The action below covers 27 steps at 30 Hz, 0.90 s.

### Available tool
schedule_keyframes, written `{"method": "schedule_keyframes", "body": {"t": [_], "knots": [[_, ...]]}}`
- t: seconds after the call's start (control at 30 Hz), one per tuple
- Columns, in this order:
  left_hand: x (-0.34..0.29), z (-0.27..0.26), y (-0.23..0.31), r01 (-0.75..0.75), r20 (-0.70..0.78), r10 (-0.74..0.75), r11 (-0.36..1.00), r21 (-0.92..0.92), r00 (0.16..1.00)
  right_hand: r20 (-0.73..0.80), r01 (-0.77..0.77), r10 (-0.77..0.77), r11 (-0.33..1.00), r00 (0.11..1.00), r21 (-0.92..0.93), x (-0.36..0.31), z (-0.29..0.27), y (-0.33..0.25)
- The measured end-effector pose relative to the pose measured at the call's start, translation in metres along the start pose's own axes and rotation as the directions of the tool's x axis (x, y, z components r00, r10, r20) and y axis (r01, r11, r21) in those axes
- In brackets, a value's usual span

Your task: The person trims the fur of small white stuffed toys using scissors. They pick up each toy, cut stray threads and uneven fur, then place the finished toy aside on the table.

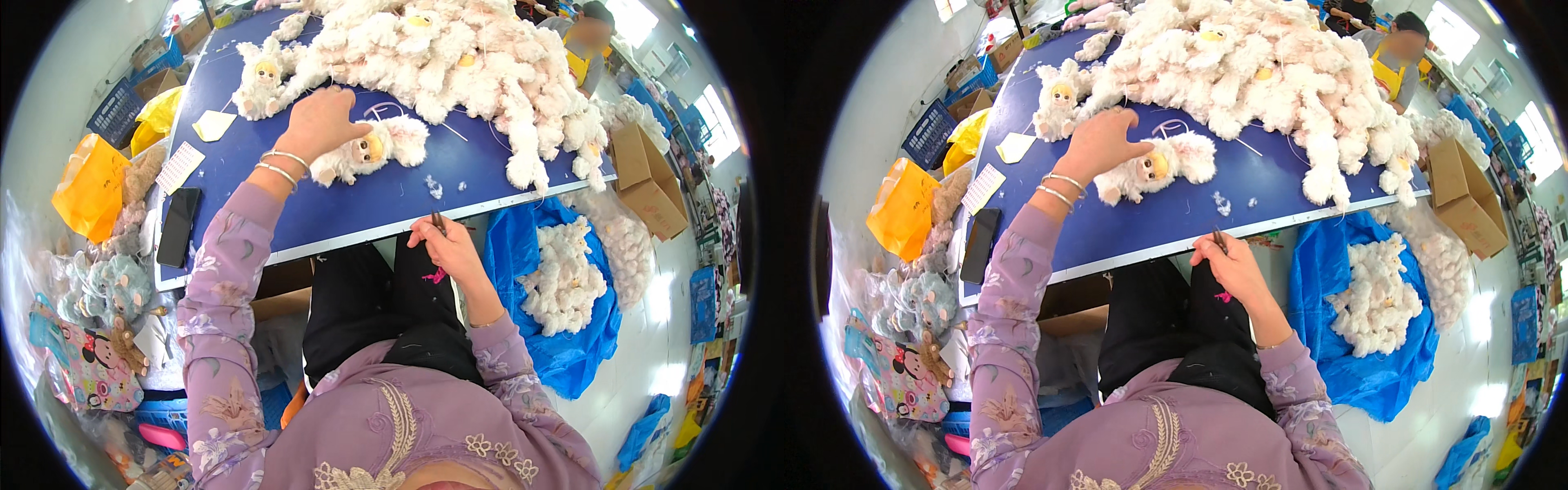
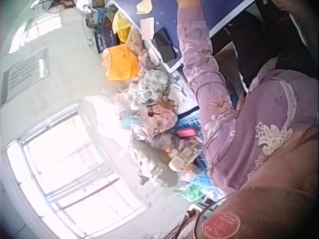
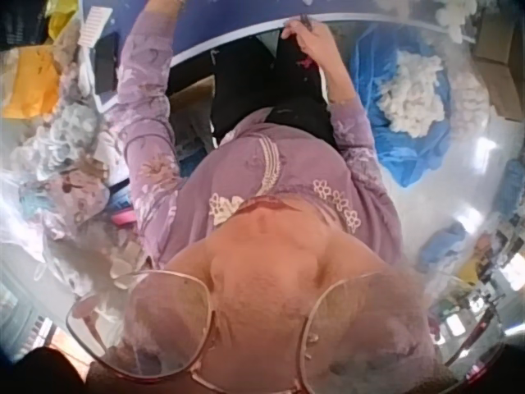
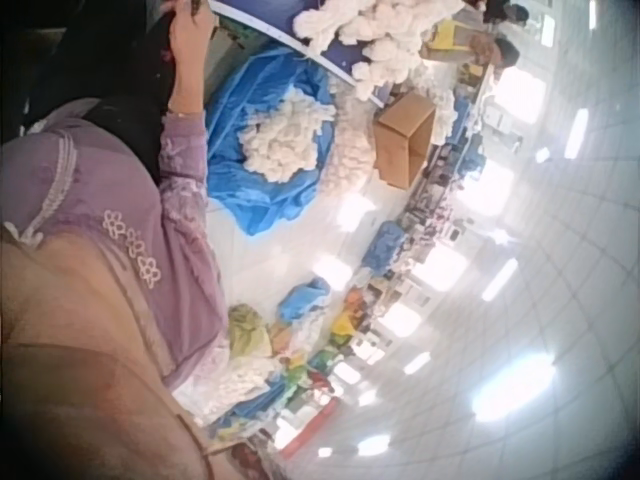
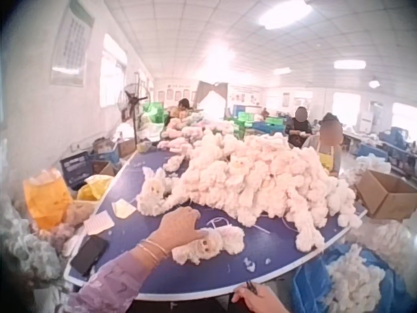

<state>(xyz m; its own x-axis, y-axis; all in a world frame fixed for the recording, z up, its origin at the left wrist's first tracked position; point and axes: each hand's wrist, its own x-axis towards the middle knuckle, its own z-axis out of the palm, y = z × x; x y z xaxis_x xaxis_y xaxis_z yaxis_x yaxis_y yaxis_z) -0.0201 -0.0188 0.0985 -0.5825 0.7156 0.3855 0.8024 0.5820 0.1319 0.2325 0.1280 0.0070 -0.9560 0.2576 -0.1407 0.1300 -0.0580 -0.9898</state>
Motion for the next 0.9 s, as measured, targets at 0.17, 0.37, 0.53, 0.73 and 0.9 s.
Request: {"method": "schedule_keyframes", "body": {"t": [0.17,0.37,0.53,0.73,0.9], "knots": [[0.012,0.034,-0.021,0.137,0.573,0.071,0.94,-0.312,0.816,0.103,-0.009,0.016,0.998,0.995,-0.067,-0.001,0.004,0.0],[-0.036,0.035,0.028,0.207,0.341,0.118,0.6,-0.773,0.933,-0.106,-0.033,0.048,0.99,0.993,0.139,-0.006,-0.009,0.002],[-0.09,0.033,0.104,0.278,0.281,-0.132,-0.043,-0.96,0.951,-0.228,0.322,-0.319,0.946,0.92,-0.026,-0.012,0.014,-0.017],[-0.106,0.032,0.138,0.198,0.236,-0.105,-0.285,-0.938,0.966,-0.177,0.181,-0.224,0.956,0.958,-0.229,-0.025,0.007,-0.045],[-0.097,0.023,0.126,0.295,0.309,-0.146,-0.11,-0.949,0.94,-0.127,0.228,-0.254,0.954,0.959,-0.193,-0.031,-0.006,-0.043]]}}
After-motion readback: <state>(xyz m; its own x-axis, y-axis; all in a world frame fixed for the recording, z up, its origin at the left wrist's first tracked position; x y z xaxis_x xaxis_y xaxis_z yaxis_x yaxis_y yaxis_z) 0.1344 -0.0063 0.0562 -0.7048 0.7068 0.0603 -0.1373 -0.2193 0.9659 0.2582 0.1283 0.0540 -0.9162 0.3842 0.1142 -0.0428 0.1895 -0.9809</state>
